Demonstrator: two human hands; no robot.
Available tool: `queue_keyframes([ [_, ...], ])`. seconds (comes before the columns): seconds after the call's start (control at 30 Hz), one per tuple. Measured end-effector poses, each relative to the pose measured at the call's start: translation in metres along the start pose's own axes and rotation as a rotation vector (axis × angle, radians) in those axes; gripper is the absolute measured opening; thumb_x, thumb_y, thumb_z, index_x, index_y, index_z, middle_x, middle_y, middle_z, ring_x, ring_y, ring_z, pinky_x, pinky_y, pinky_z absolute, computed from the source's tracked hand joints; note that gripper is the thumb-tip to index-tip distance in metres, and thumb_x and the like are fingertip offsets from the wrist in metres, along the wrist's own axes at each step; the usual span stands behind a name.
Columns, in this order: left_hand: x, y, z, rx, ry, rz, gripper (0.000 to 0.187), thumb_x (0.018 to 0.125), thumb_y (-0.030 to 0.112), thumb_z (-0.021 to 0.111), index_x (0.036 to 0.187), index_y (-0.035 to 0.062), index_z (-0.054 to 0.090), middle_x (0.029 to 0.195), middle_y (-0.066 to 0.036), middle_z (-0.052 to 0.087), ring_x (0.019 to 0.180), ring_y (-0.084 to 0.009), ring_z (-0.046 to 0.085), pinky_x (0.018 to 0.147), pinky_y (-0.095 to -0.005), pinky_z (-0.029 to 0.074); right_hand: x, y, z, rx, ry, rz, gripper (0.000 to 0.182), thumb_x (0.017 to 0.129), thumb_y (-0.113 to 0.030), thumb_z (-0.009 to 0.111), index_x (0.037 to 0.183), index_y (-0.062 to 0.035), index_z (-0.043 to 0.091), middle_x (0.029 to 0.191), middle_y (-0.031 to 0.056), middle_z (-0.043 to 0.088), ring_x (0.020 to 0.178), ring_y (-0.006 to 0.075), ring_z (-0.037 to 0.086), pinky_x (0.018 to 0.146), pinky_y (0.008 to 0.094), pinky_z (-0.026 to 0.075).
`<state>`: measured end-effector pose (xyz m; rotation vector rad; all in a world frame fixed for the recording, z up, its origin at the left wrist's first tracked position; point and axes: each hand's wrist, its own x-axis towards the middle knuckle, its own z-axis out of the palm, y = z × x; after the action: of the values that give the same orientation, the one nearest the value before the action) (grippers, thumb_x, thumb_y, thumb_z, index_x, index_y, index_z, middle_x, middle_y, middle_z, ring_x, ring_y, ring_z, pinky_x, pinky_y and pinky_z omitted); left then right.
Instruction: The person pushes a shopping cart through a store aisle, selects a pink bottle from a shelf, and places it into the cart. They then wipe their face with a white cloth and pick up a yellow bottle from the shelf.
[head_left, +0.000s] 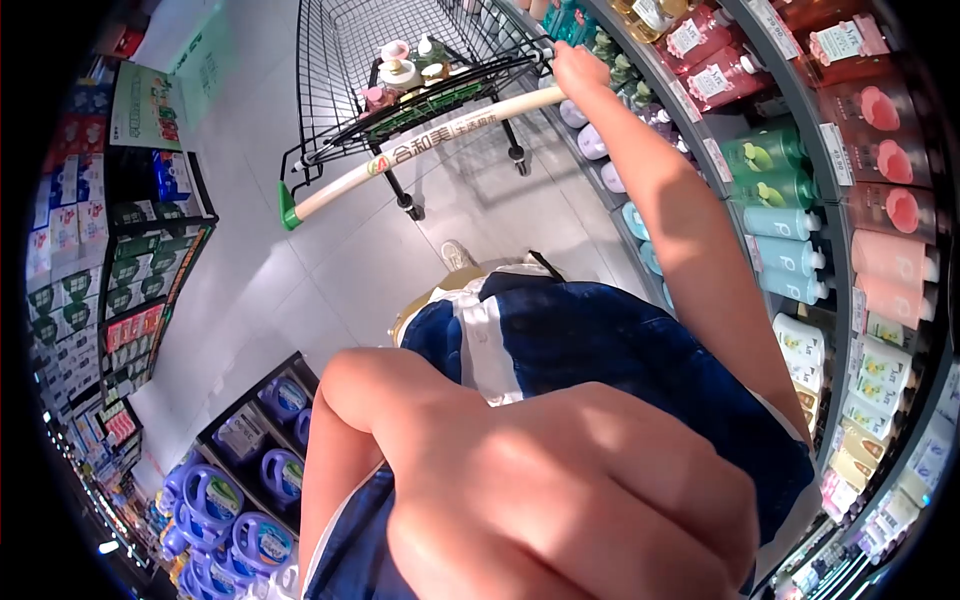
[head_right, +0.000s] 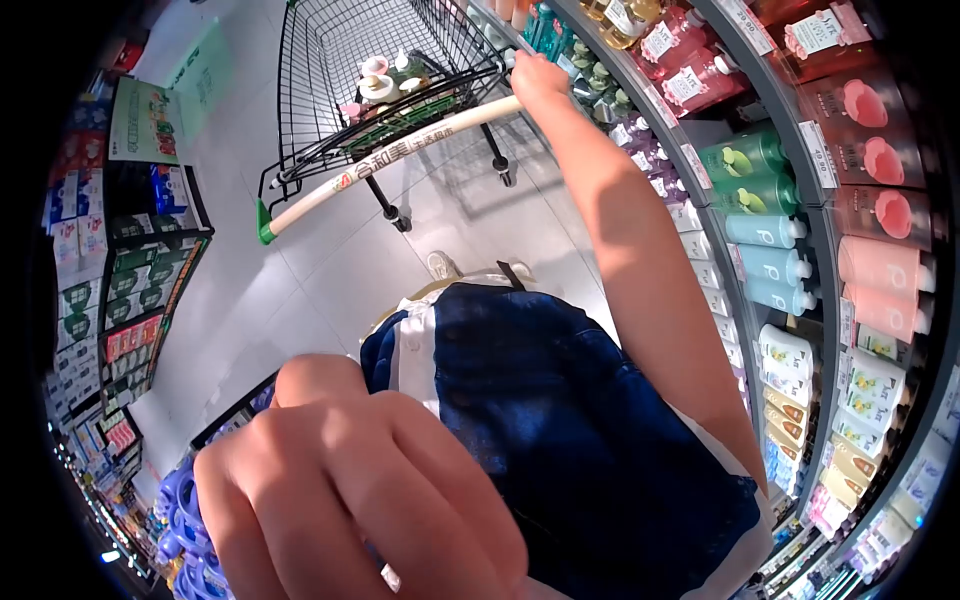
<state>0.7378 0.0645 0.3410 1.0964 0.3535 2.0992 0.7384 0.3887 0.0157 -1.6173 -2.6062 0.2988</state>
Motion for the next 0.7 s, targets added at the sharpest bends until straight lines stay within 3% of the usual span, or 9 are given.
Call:
queue_keyframes([
  [0.1,0.003,0.019,-0.015,-0.085,0.0,-0.093,0.013,0.081,0.011,0.062,0.079,-0.0007,0.059,0.08,-0.011,0.065,0.069,-0.0191,0.063,0.066,-0.0298,0.052,-0.005,-0.015,-0.004,-0.022,-0.018,0.044,0.025,0.084,-0.018,0.04,0.097,-0.0167,0.062,0.099,0.017,0.062,0.095,0.0373,0.06,0.077,0.0479,0.047],
  [0.23,0.007,0.042,-0.038,-0.162,0.043,-0.365,0.014,0.081,0.012,0.063,0.081,-0.0012,0.058,0.082,-0.012,0.065,0.07,-0.0195,0.063,0.068,-0.0305,0.052,-0.009,-0.026,0.0,0.066,-0.062,0.159,0.016,0.081,-0.022,0.05,0.09,-0.0183,0.063,0.097,0.0089,0.065,0.094,0.0292,0.062,0.076,0.0419,0.048],
  [0.3,-0.009,0.036,-0.077,-0.01,0.021,-0.506,0.014,0.082,0.012,0.063,0.081,-0.0015,0.058,0.082,-0.012,0.065,0.07,-0.0197,0.064,0.068,-0.0308,0.052,-0.013,-0.037,-0.002,0.118,-0.089,0.232,0.016,0.079,-0.025,0.054,0.09,-0.0206,0.064,0.099,0.0085,0.066,0.094,0.0286,0.062,0.078,0.0407,0.048],
  [0.37,-0.027,0.018,-0.125,0.201,-0.037,-0.601,0.024,0.079,0.009,0.067,0.097,-0.0056,0.06,0.088,-0.011,0.066,0.079,-0.018,0.063,0.074,-0.0301,0.05,-0.014,-0.042,0.002,0.159,-0.097,0.272,0.019,0.079,-0.027,0.052,0.092,-0.0227,0.065,0.099,0.0082,0.066,0.095,0.0288,0.062,0.079,0.0406,0.048],
  [0.47,-0.028,0.02,-0.13,0.043,0.055,-0.612,0.028,0.079,0.009,0.067,0.101,-0.0064,0.06,0.095,-0.011,0.065,0.087,-0.0163,0.062,0.079,-0.0301,0.049,-0.03,-0.06,0.001,0.081,-0.042,0.281,0.02,0.08,-0.025,0.052,0.094,-0.0187,0.065,0.1,0.01,0.065,0.096,0.03,0.062,0.079,0.0421,0.049],
  [0.57,-0.016,0.047,-0.13,0.144,-0.231,-0.568,0.023,0.081,0.009,0.065,0.095,-0.0083,0.061,0.095,-0.018,0.064,0.086,-0.0262,0.062,0.078,-0.0361,0.049,-0.049,-0.073,-0.001,-0.002,-0.005,0.204,0.022,0.08,-0.023,0.054,0.096,-0.0126,0.065,0.103,0.0143,0.062,0.095,0.0323,0.061,0.078,0.0425,0.049],
  [0.63,-0.001,0.044,-0.115,-0.291,-0.486,-0.199,0.018,0.083,0.005,0.06,0.08,-0.0125,0.059,0.083,-0.024,0.062,0.068,-0.0332,0.062,0.059,-0.0419,0.052,-0.052,-0.083,-0.004,0.031,-0.028,0.212,0.023,0.079,-0.022,0.056,0.096,-0.0107,0.065,0.104,0.0145,0.062,0.095,0.0323,0.061,0.078,0.0426,0.049],
  [0.7,-0.007,0.082,-0.058,-0.26,-0.026,-0.112,0.021,0.083,0.009,0.059,0.07,-0.0076,0.058,0.07,-0.02,0.061,0.056,-0.029,0.06,0.048,-0.0342,0.051,-0.055,-0.091,-0.004,0.034,-0.027,0.213,0.022,0.078,-0.023,0.056,0.094,-0.0103,0.066,0.101,0.0148,0.063,0.093,0.0318,0.062,0.078,0.0425,0.049],
])
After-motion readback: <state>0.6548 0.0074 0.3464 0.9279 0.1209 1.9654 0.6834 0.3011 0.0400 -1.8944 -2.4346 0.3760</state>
